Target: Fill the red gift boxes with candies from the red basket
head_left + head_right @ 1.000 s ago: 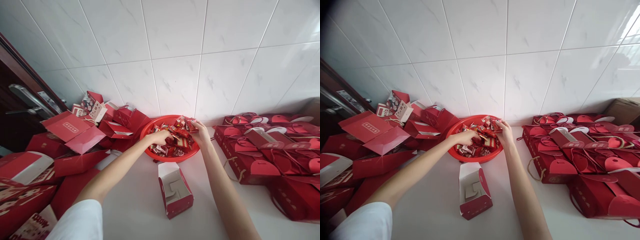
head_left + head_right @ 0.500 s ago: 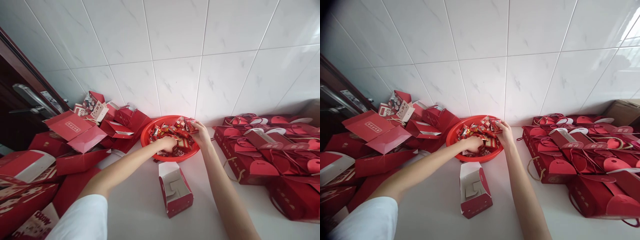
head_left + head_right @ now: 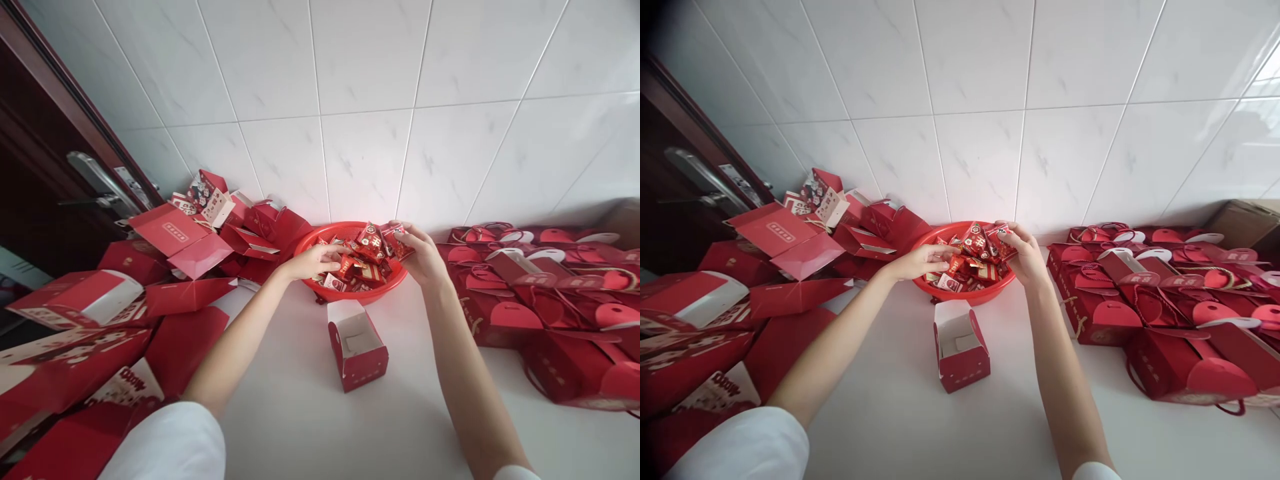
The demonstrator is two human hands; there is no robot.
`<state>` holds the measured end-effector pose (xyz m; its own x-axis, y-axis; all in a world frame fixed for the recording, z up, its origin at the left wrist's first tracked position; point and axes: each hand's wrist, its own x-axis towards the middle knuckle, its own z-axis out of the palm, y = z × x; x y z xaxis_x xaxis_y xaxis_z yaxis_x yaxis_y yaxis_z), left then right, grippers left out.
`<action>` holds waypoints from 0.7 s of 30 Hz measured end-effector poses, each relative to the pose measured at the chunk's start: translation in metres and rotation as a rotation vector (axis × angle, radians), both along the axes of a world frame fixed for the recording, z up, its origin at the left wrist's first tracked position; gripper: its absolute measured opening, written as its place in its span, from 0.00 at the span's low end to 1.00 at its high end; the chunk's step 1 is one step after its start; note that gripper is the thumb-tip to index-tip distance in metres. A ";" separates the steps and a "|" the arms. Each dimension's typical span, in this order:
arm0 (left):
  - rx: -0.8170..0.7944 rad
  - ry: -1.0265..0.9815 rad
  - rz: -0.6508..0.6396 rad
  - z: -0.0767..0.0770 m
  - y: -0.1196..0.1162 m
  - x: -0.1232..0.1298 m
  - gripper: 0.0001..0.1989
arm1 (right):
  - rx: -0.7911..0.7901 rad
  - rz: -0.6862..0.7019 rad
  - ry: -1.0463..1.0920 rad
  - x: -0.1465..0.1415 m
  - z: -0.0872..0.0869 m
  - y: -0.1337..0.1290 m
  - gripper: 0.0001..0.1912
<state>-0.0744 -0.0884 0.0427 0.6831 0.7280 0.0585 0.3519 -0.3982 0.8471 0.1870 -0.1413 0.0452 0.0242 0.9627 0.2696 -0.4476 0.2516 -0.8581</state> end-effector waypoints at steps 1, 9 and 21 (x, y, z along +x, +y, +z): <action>-0.010 -0.018 -0.022 0.005 -0.009 -0.002 0.27 | 0.005 0.009 -0.040 0.000 0.005 -0.009 0.14; 0.146 0.240 -0.135 0.032 -0.084 0.000 0.16 | 0.104 0.086 -0.398 -0.002 0.034 -0.068 0.14; -0.104 0.534 -0.173 0.017 -0.098 -0.013 0.13 | 0.372 0.381 -1.020 -0.043 0.039 -0.091 0.11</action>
<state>-0.0874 -0.1860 0.0599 0.7082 0.5860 -0.3939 0.6789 -0.4121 0.6077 0.1442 -0.2327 0.0846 -0.6439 0.7175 0.2655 0.3115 0.5629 -0.7656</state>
